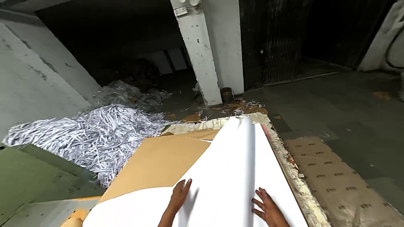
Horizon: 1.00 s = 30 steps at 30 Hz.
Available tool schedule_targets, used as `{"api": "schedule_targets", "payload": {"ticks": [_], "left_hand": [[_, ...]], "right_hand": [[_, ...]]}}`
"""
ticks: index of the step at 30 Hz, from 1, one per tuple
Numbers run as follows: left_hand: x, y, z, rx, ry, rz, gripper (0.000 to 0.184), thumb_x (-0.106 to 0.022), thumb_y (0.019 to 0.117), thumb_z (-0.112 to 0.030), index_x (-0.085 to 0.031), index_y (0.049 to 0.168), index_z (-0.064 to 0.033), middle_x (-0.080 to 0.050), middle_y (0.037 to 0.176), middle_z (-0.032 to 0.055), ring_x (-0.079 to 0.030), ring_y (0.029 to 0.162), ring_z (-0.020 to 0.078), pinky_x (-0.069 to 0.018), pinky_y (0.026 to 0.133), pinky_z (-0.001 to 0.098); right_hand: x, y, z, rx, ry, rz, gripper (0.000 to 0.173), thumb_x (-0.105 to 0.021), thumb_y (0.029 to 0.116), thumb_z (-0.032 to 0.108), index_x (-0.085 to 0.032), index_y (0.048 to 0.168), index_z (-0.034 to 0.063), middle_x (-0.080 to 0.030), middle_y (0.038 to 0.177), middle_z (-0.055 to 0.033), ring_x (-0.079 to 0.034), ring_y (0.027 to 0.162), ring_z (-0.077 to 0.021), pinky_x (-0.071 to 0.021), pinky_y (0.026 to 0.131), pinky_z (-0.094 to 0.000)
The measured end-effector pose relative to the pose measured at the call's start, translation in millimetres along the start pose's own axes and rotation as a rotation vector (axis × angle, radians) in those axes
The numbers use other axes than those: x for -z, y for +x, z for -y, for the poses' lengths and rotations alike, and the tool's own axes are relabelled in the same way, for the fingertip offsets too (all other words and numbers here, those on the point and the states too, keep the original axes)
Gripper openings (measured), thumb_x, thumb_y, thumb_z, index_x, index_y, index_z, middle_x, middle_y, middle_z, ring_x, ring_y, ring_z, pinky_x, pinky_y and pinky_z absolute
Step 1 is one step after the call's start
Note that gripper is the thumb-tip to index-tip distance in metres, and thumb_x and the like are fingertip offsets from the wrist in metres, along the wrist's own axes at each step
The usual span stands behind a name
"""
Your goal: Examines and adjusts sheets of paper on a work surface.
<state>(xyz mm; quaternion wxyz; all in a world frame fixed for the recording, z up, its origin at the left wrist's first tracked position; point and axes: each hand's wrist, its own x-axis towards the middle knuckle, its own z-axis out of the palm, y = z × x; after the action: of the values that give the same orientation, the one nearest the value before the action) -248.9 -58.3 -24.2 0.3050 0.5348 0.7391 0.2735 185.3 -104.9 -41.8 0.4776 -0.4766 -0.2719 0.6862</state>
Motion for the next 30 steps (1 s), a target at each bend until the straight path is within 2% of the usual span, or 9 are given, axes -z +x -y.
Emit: {"api": "schedule_targets", "payload": {"ticks": [4, 11, 14, 16, 17, 19, 25, 28, 30], "left_hand": [[-16.9, 27.7, -28.3, -0.003, 0.328, 0.019, 0.091, -0.035, 0.0930, -0.082, -0.061, 0.142, -0.0105, -0.050, 0.151, 0.0203, -0.043, 0.142, 0.0417, -0.0345, 0.112, 0.0706], [-24.5, 86.9, -48.1, 0.070, 0.431, 0.029, 0.100, -0.027, 0.0873, -0.090, -0.064, 0.138, -0.0124, -0.047, 0.152, 0.0200, -0.041, 0.143, 0.0411, -0.0364, 0.109, 0.0700], [-17.2, 115.0, -54.1, 0.142, 0.428, 0.031, 0.105, -0.027, 0.0836, -0.094, -0.067, 0.131, -0.0093, -0.049, 0.150, 0.0211, -0.043, 0.142, 0.0415, -0.0394, 0.108, 0.0687], [-18.0, 129.8, -54.9, 0.170, 0.445, 0.060, 0.111, -0.032, 0.0785, -0.097, -0.064, 0.133, -0.0058, -0.052, 0.148, 0.0211, -0.046, 0.140, 0.0411, -0.0421, 0.106, 0.0672], [-18.7, 138.1, -54.1, 0.178, 0.446, 0.099, 0.113, -0.035, 0.0764, -0.098, -0.064, 0.133, -0.0045, -0.055, 0.146, 0.0217, -0.050, 0.138, 0.0405, -0.0440, 0.106, 0.0663], [-18.1, 151.5, -52.8, 0.172, 0.408, 0.219, 0.112, -0.038, 0.0756, -0.098, -0.069, 0.125, -0.0025, -0.064, 0.133, 0.0238, -0.060, 0.127, 0.0402, -0.0482, 0.102, 0.0662], [-45.5, 121.8, -91.2, 0.066, 0.126, 0.676, 0.100, -0.027, 0.0895, -0.089, -0.074, 0.101, -0.0020, -0.073, 0.094, 0.0146, -0.070, 0.087, 0.0275, -0.0556, 0.085, 0.0505], [-68.3, 84.9, -126.8, 0.010, -0.140, 0.868, 0.088, -0.029, 0.0983, -0.078, -0.070, 0.118, -0.0029, -0.070, 0.117, 0.0152, -0.066, 0.111, 0.0285, -0.0521, 0.096, 0.0519], [-83.9, 67.5, -142.4, 0.073, -0.350, 0.851, 0.087, -0.041, 0.0970, -0.076, -0.051, 0.145, -0.0043, -0.054, 0.145, 0.0202, -0.054, 0.132, 0.0358, -0.0467, 0.105, 0.0590]], "right_hand": [[-2.9, 9.1, 17.6, -0.005, 0.028, -0.037, 0.082, -0.025, 0.1018, 0.073, -0.031, 0.162, 0.0178, -0.049, 0.156, -0.0105, -0.056, 0.135, -0.0298, -0.0522, 0.101, -0.0551], [-0.4, -7.2, 41.3, 0.056, 0.000, -0.202, 0.084, -0.026, 0.0978, 0.079, -0.041, 0.158, 0.0229, -0.056, 0.151, -0.0074, -0.055, 0.137, -0.0277, -0.0490, 0.108, -0.0585], [20.9, -5.4, 46.2, 0.290, -0.140, -0.263, 0.069, -0.019, 0.1089, 0.059, -0.031, 0.162, 0.0166, -0.046, 0.160, -0.0053, -0.048, 0.144, -0.0147, -0.0445, 0.116, -0.0406], [45.2, 14.9, 38.4, 0.538, -0.288, -0.349, 0.061, -0.017, 0.1140, 0.037, -0.025, 0.160, -0.0018, -0.036, 0.164, -0.0177, -0.039, 0.149, -0.0129, -0.0343, 0.121, -0.0289], [41.9, 9.8, 45.9, 0.507, -0.307, -0.396, 0.058, -0.015, 0.1144, 0.034, -0.026, 0.160, -0.0010, -0.035, 0.164, -0.0160, -0.037, 0.148, -0.0102, -0.0312, 0.121, -0.0273], [27.2, -16.1, 59.5, 0.362, -0.234, -0.381, 0.056, -0.018, 0.1136, 0.042, -0.034, 0.160, 0.0139, -0.045, 0.159, -0.0027, -0.045, 0.141, -0.0027, -0.0393, 0.117, -0.0258], [24.5, -18.0, 50.6, 0.101, -0.134, -0.312, 0.065, -0.038, 0.1024, 0.068, -0.053, 0.148, 0.0245, -0.067, 0.136, -0.0049, -0.065, 0.124, -0.0199, -0.0562, 0.102, -0.0474], [38.2, -11.1, 48.2, 0.093, -0.124, -0.311, 0.064, -0.042, 0.1018, 0.066, -0.053, 0.149, 0.0236, -0.066, 0.138, -0.0038, -0.064, 0.126, -0.0171, -0.0550, 0.104, -0.0441], [50.5, -7.8, 47.2, 0.121, -0.114, -0.244, 0.064, -0.040, 0.1039, 0.063, -0.050, 0.152, 0.0222, -0.063, 0.142, -0.0032, -0.061, 0.129, -0.0145, -0.0533, 0.107, -0.0410]]}}
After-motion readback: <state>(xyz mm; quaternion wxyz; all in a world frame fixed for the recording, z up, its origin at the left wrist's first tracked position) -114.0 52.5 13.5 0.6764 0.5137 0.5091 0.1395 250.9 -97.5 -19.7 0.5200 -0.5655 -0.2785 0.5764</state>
